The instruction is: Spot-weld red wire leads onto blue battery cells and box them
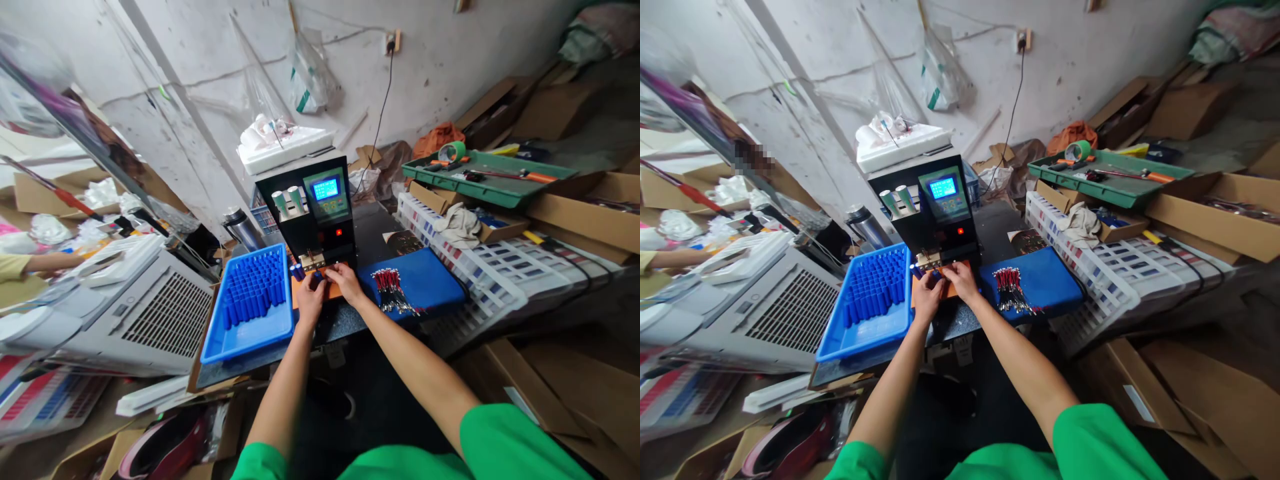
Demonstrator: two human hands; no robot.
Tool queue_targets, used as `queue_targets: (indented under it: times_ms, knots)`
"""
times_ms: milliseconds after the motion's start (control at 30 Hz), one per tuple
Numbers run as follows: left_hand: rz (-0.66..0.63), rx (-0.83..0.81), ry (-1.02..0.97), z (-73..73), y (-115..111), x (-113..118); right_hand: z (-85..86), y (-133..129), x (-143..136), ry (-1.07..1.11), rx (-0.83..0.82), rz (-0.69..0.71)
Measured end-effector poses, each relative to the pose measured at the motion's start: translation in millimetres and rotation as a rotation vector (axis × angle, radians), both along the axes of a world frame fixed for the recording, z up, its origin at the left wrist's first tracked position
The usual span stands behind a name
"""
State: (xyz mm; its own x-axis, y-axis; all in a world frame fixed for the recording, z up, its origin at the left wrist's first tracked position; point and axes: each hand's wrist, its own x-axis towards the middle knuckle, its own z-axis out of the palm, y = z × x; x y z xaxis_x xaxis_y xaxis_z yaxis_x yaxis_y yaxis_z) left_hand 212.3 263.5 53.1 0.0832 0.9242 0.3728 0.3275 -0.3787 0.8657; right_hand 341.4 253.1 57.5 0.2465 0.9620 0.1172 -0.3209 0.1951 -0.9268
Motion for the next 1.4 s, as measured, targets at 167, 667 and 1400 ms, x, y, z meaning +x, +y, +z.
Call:
queue_targets:
  times_ms: [167, 667, 1400]
  knots:
    - [-0.014, -0.013, 0.026, 0.4, 1, -1, -0.3, -19, 5, -0.132, -0.221, 0.101]
    - [-0.025, -0.043, -0.017, 0.8, 4, 0, 2.1, -34, -3, -0.144, -0.280, 0.398]
    - [0.072, 0.094, -0.009, -11.0, -44, -21, 11.2, -42, 3, 0.181, -0.346, 0.388]
